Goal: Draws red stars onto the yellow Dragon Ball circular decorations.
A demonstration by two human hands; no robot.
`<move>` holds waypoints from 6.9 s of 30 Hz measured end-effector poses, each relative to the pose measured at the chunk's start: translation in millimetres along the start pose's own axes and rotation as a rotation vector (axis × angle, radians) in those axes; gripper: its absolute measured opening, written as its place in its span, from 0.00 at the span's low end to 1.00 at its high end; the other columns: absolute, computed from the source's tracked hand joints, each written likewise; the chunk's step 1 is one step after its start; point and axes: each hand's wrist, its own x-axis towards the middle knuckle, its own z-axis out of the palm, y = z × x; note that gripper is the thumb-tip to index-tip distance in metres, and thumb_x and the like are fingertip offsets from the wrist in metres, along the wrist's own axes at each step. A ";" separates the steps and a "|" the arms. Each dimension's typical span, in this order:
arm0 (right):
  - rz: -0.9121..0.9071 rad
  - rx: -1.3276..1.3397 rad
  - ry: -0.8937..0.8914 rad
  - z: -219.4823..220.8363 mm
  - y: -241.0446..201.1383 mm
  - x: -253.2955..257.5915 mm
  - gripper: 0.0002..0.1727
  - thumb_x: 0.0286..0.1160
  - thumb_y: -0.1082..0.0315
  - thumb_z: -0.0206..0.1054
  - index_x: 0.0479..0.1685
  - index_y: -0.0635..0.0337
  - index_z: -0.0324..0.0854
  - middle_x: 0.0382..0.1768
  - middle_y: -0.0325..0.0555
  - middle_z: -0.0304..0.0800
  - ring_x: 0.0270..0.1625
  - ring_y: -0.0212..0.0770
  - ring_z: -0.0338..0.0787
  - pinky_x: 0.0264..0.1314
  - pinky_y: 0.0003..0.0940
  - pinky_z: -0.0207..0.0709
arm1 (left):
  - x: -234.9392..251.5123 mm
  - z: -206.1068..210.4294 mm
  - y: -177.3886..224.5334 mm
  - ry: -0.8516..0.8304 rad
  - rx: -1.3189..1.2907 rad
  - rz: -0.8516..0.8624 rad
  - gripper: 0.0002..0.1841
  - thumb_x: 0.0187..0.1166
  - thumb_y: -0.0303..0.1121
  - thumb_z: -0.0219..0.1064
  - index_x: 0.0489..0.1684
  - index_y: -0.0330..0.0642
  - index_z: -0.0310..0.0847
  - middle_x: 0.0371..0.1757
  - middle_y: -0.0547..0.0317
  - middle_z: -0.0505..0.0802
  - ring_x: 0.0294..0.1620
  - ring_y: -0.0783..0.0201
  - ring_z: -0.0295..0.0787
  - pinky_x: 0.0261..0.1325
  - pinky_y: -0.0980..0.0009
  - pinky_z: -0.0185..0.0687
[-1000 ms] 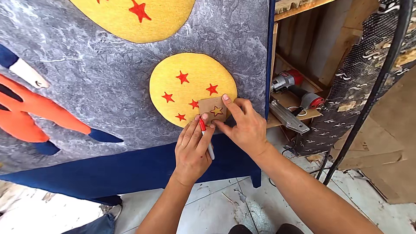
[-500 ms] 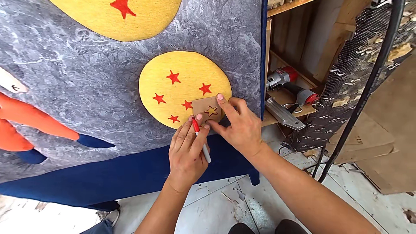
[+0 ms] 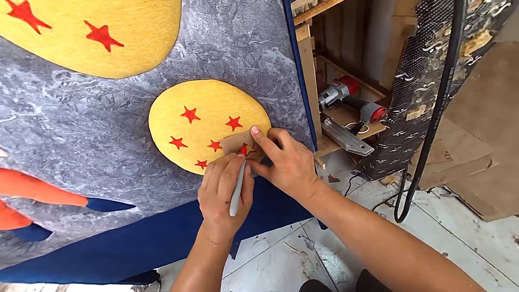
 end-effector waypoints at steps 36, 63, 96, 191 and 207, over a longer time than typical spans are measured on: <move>0.005 0.013 -0.044 -4.4 0.0 -0.9 0.36 0.73 0.40 0.73 0.81 0.42 0.79 0.49 0.48 0.84 0.41 0.44 0.86 0.31 0.36 0.79 | 2.2 -2.0 10.5 -0.082 -0.012 -0.019 0.12 0.82 0.29 0.69 0.58 0.34 0.88 0.51 0.47 0.93 0.53 0.57 0.90 0.56 0.67 0.87; 0.024 -0.020 -0.049 -6.5 -3.3 1.6 0.37 0.69 0.41 0.77 0.79 0.44 0.81 0.50 0.49 0.84 0.40 0.44 0.86 0.31 0.35 0.79 | -6.0 -4.3 9.4 -0.013 -0.011 -0.106 0.13 0.82 0.29 0.69 0.60 0.36 0.88 0.51 0.48 0.93 0.53 0.59 0.91 0.55 0.66 0.87; 0.018 0.010 -0.031 -2.0 -2.7 0.4 0.35 0.71 0.41 0.75 0.79 0.42 0.81 0.49 0.50 0.85 0.40 0.44 0.86 0.32 0.35 0.78 | -7.0 -6.1 6.2 -0.092 -0.032 -0.041 0.13 0.81 0.27 0.70 0.60 0.35 0.88 0.54 0.47 0.93 0.55 0.57 0.91 0.57 0.66 0.87; 0.034 0.016 -0.061 -6.5 -5.8 -0.5 0.36 0.71 0.44 0.76 0.81 0.43 0.79 0.51 0.50 0.84 0.41 0.44 0.85 0.32 0.35 0.77 | -11.1 -3.5 15.3 -0.064 0.007 -0.092 0.13 0.81 0.27 0.69 0.61 0.35 0.88 0.53 0.46 0.92 0.54 0.58 0.90 0.55 0.66 0.87; 0.037 0.022 -0.061 -8.4 -6.1 2.8 0.36 0.70 0.46 0.77 0.81 0.41 0.80 0.51 0.50 0.83 0.41 0.45 0.84 0.30 0.34 0.74 | -13.6 -4.8 16.2 -0.063 -0.017 -0.128 0.12 0.80 0.27 0.70 0.58 0.35 0.89 0.52 0.47 0.93 0.53 0.60 0.91 0.54 0.68 0.87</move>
